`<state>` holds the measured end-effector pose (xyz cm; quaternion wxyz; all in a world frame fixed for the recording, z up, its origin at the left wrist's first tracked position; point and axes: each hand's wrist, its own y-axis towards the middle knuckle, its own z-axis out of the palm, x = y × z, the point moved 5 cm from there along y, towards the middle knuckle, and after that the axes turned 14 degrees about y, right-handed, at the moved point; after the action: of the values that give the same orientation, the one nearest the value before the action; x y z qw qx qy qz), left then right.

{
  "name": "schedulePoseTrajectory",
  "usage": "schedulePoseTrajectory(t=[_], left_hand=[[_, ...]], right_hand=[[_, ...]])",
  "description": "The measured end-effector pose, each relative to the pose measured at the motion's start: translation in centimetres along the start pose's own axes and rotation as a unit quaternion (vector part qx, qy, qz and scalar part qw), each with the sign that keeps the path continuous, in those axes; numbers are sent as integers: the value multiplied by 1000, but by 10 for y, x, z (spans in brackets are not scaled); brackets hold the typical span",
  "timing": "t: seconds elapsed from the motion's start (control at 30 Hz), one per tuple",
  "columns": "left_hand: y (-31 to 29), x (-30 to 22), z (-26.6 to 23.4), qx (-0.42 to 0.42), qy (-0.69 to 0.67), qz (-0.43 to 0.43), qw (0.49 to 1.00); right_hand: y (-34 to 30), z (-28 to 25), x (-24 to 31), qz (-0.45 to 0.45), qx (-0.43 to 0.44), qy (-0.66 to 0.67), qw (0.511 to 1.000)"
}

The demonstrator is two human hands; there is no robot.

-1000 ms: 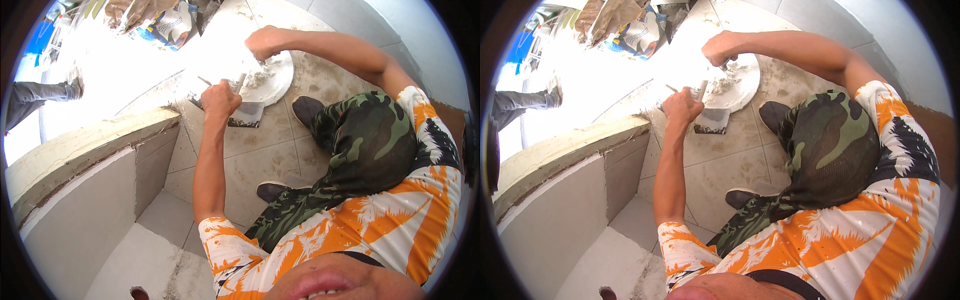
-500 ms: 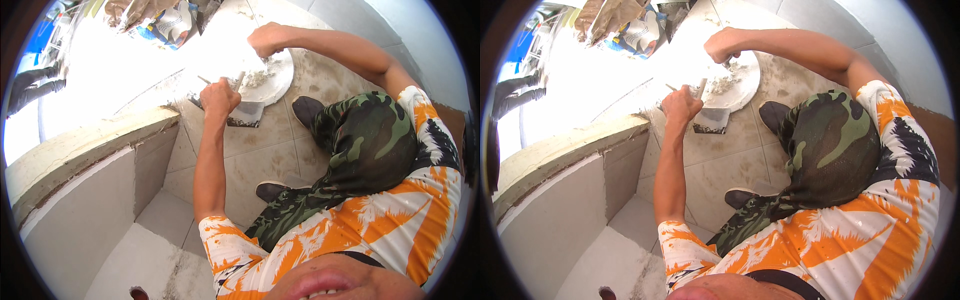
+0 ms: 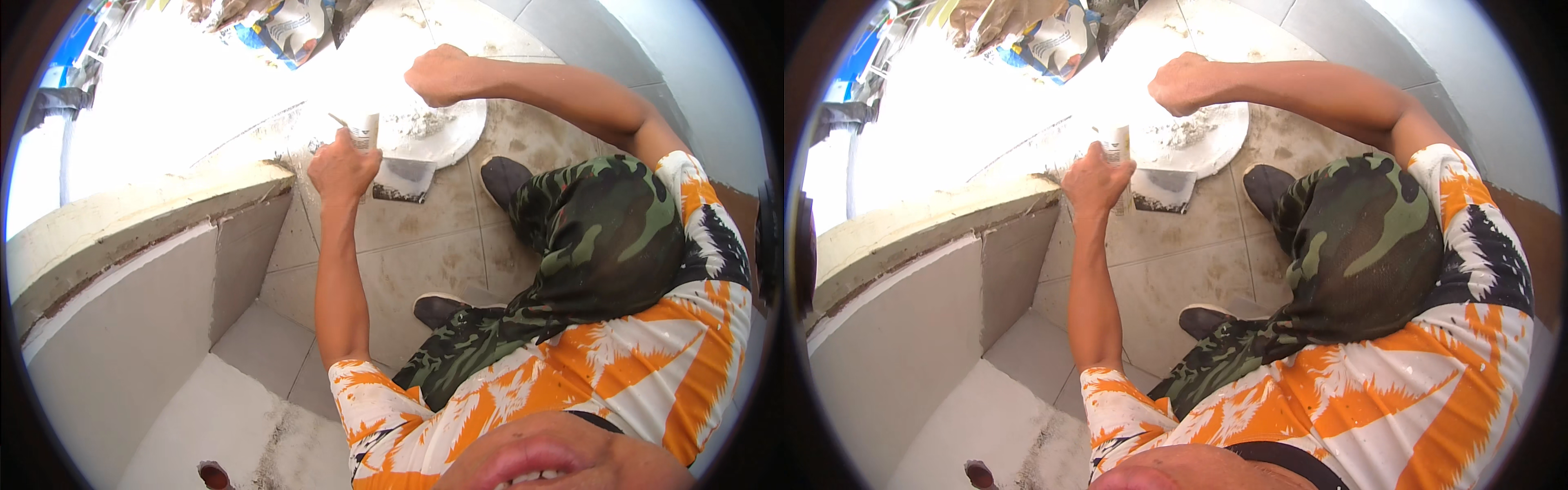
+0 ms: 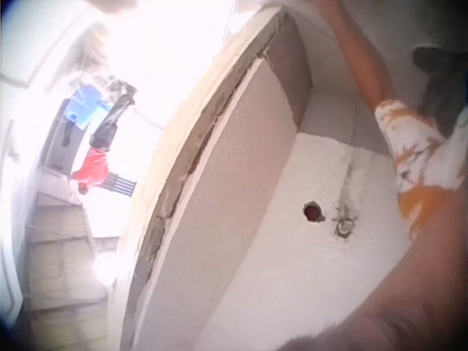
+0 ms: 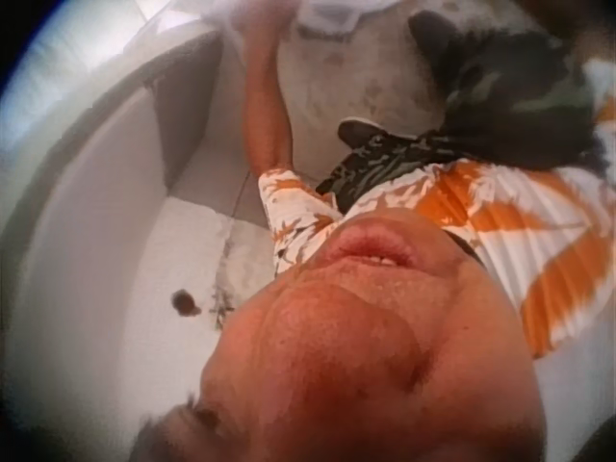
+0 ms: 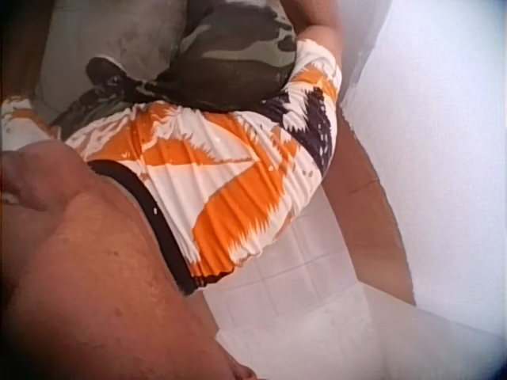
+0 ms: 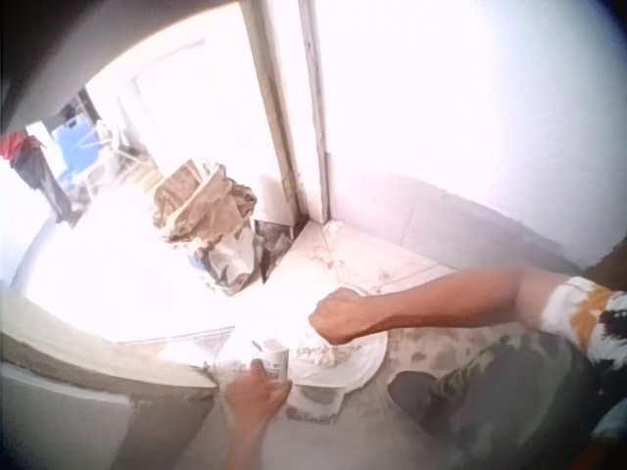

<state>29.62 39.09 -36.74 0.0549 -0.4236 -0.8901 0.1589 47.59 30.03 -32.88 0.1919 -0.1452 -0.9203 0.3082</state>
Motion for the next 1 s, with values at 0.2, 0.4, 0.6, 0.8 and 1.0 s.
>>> schedulePoseTrajectory(t=[0.2, 0.4, 0.6, 0.8, 1.0], left_hand=[[-53, 49, -15, -203, -148, -36, 967], [-115, 112, 6, -417, -321, -104, 844], [-199, 199, 47, -570, -342, -344, 663], [-251, 277, 73, -408, -138, -622, 654], [-253, 300, 87, -424, -160, -633, 628]], right_hand=[[8, 8, 5, -3, -4, -16, 1000], [30, -24, 2, -8, -42, -101, 994], [43, -24, 14, -48, -39, -161, 985], [68, -25, -7, -23, -76, -147, 986], [38, -30, -57, 67, -109, -136, 982]])
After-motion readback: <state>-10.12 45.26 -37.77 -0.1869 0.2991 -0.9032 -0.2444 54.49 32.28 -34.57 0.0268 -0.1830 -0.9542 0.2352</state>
